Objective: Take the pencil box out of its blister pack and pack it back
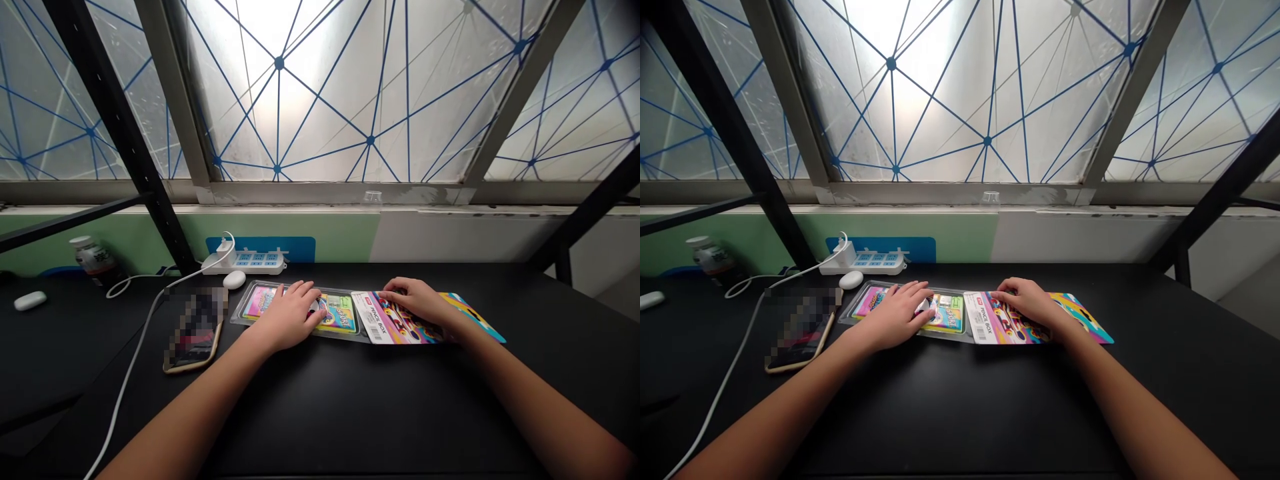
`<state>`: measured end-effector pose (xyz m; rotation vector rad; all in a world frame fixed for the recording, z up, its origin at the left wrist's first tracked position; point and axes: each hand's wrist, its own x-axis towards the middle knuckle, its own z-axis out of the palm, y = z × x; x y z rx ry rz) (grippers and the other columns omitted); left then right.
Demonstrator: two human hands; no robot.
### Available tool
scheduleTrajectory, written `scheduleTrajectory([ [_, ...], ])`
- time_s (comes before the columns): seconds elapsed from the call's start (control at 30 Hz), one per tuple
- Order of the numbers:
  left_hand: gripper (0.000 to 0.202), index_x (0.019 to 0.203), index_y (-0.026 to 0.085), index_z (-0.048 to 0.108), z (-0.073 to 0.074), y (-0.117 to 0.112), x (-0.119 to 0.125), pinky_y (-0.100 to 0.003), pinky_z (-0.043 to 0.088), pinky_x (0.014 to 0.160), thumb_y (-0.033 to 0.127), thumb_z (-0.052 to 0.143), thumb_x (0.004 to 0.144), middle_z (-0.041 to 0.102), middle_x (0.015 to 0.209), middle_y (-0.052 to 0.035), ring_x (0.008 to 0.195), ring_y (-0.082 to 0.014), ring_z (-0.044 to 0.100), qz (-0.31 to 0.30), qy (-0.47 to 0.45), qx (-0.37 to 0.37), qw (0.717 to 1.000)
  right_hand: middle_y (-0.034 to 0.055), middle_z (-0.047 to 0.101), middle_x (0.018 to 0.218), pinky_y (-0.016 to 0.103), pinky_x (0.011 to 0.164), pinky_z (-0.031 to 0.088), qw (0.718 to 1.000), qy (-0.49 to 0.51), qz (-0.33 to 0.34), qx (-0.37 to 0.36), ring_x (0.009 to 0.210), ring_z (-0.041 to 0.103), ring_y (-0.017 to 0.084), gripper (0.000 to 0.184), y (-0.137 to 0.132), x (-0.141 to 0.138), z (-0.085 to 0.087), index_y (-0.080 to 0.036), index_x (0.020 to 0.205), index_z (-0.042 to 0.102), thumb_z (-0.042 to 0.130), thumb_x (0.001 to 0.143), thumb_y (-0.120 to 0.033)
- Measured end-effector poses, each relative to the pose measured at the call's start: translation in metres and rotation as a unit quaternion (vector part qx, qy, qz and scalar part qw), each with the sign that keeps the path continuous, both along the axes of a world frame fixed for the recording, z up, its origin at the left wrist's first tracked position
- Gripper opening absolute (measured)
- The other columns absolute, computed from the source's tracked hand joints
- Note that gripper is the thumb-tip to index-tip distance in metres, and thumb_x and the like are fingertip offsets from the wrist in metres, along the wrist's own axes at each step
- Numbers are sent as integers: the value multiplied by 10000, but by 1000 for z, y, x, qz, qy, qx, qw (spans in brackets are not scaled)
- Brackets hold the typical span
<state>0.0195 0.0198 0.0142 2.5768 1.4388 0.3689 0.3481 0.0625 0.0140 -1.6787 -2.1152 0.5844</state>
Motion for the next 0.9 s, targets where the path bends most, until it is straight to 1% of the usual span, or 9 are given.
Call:
scheduleTrajectory([
  [0.2,496,1370,259,512,4,-3,0,-610,265,1132,541,337,1001,439,1539,-105,1440,-318,343,14,3,5,1000,43,739,925,331,736,485,999,-11,-18,28,863,663,249,368,-2,3,8,-242,837,720,584,827,-584],
  [0.4,504,1377,264,501,2,-3,0,-613,260,1135,549,330,998,425,1549,-101,1440,-315,343,20,16,3,1000,48,731,952,336,772,479,998,-21,-19,59,884,655,250,367,0,8,7,-247,855,730,592,831,-586],
  [0.57,493,1368,260,503,3,-3,-1,-624,266,1128,543,345,997,445,1534,-101,1436,-308,347,17,9,2,1000,47,739,939,339,772,485,997,-18,-18,72,873,658,252,378,1,12,6,-251,847,737,603,822,-604],
  [0.7,466,1340,255,518,2,-4,2,-679,197,1133,530,374,993,455,1525,-111,1436,-325,342,33,-9,-1,999,61,743,926,345,742,493,998,0,-31,62,847,659,254,377,-2,1,3,-240,841,725,598,826,-595],
  [0.8,415,1285,264,549,-1,-6,7,-713,160,1126,513,401,988,476,1508,-110,1428,-337,349,41,-29,9,999,63,743,918,349,708,490,998,6,-33,59,813,654,250,369,-6,-15,-2,-240,850,709,579,839,-585],
  [0.9,355,1237,267,578,-4,-9,16,-722,148,1125,472,445,979,511,1475,-107,1404,-336,378,43,-57,15,997,58,740,904,344,687,482,998,9,-31,51,783,653,241,363,-10,-32,-7,-243,850,691,560,855,-581],
])
